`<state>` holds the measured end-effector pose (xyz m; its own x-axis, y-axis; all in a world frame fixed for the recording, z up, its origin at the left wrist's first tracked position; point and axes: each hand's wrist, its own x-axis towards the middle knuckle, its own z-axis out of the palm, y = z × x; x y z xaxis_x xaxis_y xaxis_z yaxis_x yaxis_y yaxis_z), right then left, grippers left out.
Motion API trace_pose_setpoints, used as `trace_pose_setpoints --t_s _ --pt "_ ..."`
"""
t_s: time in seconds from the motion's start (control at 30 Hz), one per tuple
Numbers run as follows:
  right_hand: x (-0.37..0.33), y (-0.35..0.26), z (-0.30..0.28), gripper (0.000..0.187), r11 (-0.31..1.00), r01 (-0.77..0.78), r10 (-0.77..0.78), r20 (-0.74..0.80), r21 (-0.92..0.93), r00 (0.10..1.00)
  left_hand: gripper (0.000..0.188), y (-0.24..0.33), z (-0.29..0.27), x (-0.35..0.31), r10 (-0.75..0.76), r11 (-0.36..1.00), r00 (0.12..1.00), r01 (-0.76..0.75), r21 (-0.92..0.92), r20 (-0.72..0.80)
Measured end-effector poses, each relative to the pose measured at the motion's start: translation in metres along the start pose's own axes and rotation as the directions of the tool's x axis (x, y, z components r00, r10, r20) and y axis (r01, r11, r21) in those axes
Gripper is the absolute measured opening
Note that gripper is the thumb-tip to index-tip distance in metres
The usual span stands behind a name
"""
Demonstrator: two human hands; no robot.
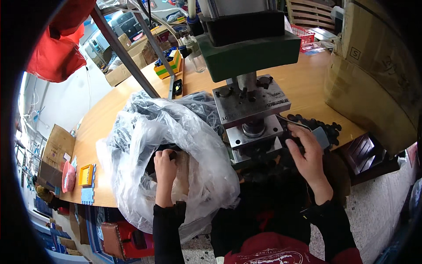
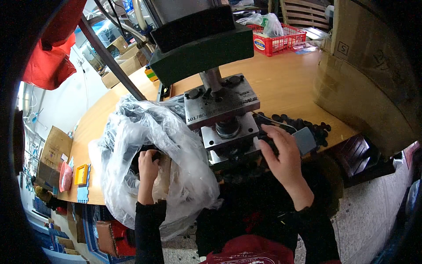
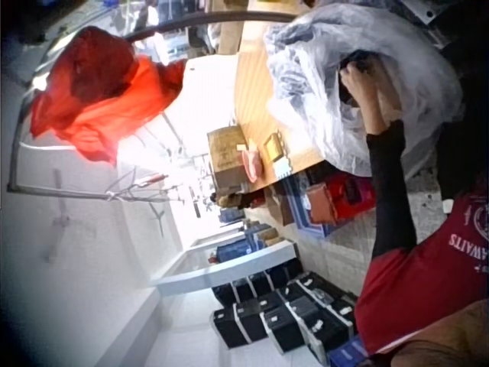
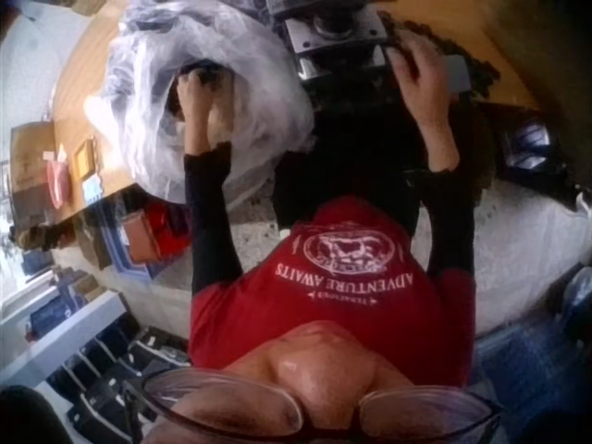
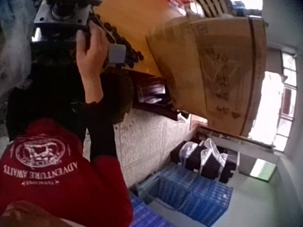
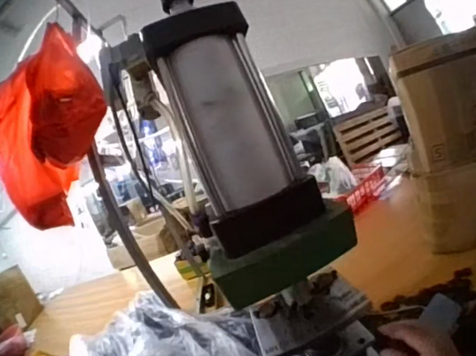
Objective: The person repeatedly picks up small black rubber parts from a plastic bag and a table, places them into a metal jig on a press machine, and operates the press. The person then removes the processed parts and places them into a pile on the table.
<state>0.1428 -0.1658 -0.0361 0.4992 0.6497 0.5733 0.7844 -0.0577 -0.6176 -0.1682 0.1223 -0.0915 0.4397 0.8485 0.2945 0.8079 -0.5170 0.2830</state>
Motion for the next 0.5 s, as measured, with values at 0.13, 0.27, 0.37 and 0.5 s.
trace_pose_setpoints --t_s 0.13,0.27,0.37,0.5 --pt "0.031 -0.023 0.03 0.052 0.987 0.132 -0.134 -0.019 -0.088 0.991 0.026 -0.003 0.011 -0.014 0.112 0.994 0.993 -0.111 0.018 -0.041" --pt "0.055 -0.031 0.064 0.051 0.985 0.108 -0.112 -0.021 -0.135 0.993 0.033 0.002 0.013 -0.009 -0.071 0.993 0.997 0.07 0.095 0.006" --pt "0.06 -0.026 0.06 0.056 0.996 0.064 -0.068 -0.058 -0.066 0.996 0.04 0.004 0.018 -0.01 -0.028 0.982 0.999 0.031 0.189 -0.019" --pt "0.023 -0.024 0.019 0.053 1.0 0.01 -0.009 0.034 -0.02 0.999 0.05 -0.002 0.004 -0.022 -0.001 0.994 0.999 0.007 0.11 -0.048"
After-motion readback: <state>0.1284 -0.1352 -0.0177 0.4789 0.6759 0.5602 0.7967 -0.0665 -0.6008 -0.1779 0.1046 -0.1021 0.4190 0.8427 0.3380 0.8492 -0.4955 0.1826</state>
